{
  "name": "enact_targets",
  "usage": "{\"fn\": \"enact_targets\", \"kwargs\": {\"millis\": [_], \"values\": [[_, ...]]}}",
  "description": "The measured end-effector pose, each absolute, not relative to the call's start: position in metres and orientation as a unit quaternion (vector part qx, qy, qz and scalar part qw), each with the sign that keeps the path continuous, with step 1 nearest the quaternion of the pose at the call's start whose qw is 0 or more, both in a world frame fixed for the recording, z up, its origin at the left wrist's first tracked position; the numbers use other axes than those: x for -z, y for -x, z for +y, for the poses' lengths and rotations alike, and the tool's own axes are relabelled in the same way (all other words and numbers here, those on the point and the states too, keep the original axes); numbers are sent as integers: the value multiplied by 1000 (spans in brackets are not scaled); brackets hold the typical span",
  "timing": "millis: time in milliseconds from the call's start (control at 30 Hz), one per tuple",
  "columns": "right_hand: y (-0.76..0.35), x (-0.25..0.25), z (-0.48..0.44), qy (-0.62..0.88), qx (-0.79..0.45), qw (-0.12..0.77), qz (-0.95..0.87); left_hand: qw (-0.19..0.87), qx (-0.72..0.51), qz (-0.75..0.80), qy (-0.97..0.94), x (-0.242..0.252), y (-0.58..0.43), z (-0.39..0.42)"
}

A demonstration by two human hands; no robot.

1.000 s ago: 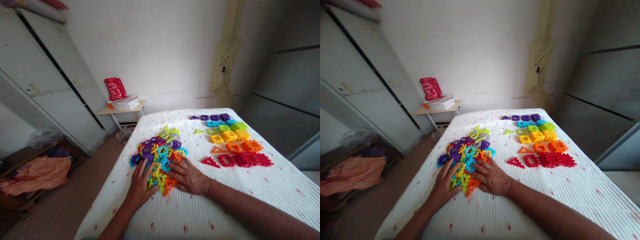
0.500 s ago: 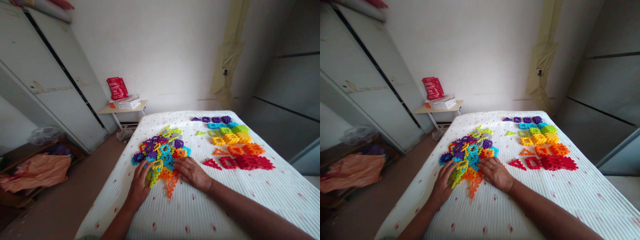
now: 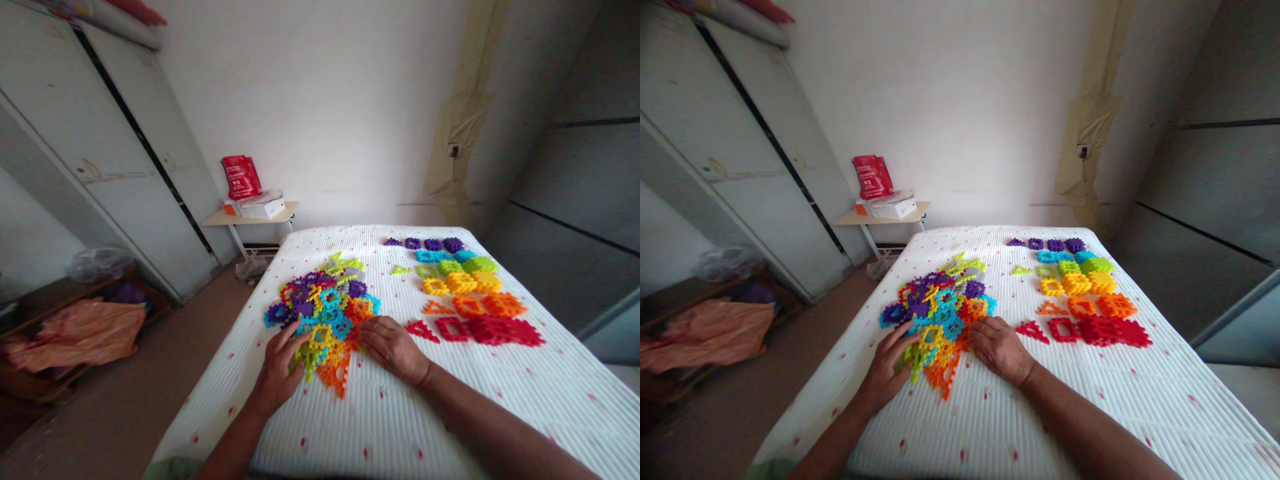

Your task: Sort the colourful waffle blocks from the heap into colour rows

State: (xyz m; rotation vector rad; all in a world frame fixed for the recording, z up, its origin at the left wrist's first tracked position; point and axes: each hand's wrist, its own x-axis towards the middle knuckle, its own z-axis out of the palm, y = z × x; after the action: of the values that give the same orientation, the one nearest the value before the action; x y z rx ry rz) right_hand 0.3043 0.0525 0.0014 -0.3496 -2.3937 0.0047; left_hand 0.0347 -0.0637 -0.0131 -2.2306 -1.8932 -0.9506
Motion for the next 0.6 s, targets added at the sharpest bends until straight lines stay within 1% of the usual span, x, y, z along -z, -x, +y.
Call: {"fn": "enact_targets", "kwargs": {"millis": [200,467,600], "values": [[-307,2,55,137,-5,349,-927,48,312,-615,723,10,-35,-65],[-309,-5,52,112,3,360,-926,107,334,-625,698,3,-38,-64],[-309,-6,51,111,4,352,-929,101,319,-618,711,-2,-41,-58]]}}
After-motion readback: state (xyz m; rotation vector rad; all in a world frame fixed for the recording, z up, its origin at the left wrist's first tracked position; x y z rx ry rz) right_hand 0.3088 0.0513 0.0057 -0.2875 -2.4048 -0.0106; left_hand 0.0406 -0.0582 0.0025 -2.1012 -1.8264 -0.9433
